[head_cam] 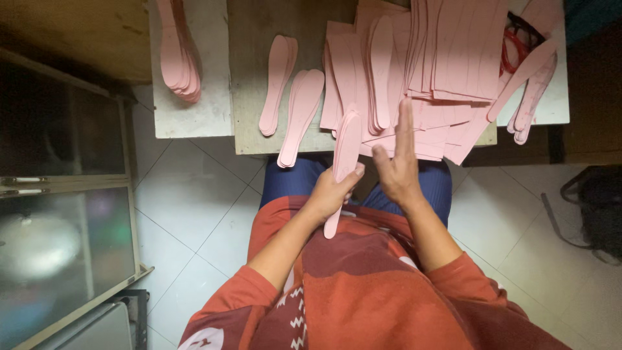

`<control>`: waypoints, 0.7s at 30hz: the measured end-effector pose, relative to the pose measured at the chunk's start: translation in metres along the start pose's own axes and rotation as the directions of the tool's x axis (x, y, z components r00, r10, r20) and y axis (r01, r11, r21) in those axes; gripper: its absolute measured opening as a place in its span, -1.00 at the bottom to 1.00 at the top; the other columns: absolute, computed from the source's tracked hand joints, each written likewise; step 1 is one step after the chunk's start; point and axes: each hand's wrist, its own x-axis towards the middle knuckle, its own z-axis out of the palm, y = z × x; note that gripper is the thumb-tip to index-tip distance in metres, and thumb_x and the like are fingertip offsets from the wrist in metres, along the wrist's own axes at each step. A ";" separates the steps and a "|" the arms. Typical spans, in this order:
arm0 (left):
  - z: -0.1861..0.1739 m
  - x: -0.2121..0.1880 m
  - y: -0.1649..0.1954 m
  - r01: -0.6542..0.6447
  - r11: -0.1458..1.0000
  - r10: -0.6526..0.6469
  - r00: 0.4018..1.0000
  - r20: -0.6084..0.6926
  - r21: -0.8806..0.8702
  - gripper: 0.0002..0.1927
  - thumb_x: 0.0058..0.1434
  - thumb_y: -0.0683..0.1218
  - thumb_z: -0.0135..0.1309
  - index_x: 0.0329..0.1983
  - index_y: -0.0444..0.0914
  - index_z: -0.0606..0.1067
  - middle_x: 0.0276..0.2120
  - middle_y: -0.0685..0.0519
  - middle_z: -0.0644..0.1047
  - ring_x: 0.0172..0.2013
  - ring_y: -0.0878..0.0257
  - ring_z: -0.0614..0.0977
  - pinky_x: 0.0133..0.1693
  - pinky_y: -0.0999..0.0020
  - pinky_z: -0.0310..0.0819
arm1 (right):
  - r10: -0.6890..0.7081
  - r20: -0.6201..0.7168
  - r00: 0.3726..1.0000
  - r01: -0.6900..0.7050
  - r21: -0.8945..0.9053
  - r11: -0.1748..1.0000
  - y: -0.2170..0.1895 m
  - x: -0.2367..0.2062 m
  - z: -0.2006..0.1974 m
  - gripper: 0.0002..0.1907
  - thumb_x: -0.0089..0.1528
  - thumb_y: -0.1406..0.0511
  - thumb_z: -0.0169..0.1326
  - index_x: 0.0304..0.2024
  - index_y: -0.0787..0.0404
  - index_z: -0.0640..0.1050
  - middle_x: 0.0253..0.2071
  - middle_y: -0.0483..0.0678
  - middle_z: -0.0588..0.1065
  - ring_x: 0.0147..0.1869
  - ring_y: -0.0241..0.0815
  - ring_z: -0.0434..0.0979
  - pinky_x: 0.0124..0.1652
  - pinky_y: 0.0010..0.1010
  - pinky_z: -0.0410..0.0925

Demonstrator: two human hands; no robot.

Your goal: The person sits on the floor and sorts pink shoe insoles on a low table, repeatedly picking up stacks, fanning them, and placing them back. The person briefly uses red-handled scissors to trim a stack of insoles before resuming sorting.

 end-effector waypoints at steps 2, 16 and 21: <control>-0.007 0.013 -0.002 0.020 0.997 -0.017 0.999 -0.029 0.079 -0.72 0.34 -0.05 0.10 -0.15 -0.42 0.51 -0.47 0.04 0.54 -0.53 0.30 0.53 -0.50 0.40 0.42 | 0.031 0.221 0.975 -0.029 -0.012 1.000 -0.004 -0.006 0.012 -0.38 0.35 0.29 -0.04 0.47 0.26 0.30 0.57 0.24 0.09 0.64 0.15 0.04 0.47 -0.17 0.01; -0.059 0.034 0.054 -0.040 0.885 0.219 0.915 -0.339 0.464 -0.37 0.14 0.33 0.15 0.00 -0.26 0.58 -0.25 -0.13 0.67 -0.20 0.04 0.71 -0.15 0.19 0.55 | 0.397 0.658 0.640 -0.763 0.486 0.425 0.024 -0.028 0.098 -0.74 0.34 0.24 0.08 -0.01 0.28 0.55 -0.24 -0.15 0.54 -0.21 -0.37 0.52 -0.18 -0.49 0.42; -0.067 0.035 0.050 -0.112 0.868 0.355 0.821 -0.448 0.483 -0.27 0.07 0.26 0.26 0.16 -0.29 0.44 -0.11 -0.17 0.64 -0.09 -0.05 0.69 -0.09 0.11 0.54 | 0.371 0.655 0.658 -0.738 0.463 0.491 0.014 -0.004 0.104 -0.73 0.37 0.22 0.06 0.01 0.27 0.54 -0.26 -0.15 0.52 -0.24 -0.38 0.47 -0.23 -0.52 0.39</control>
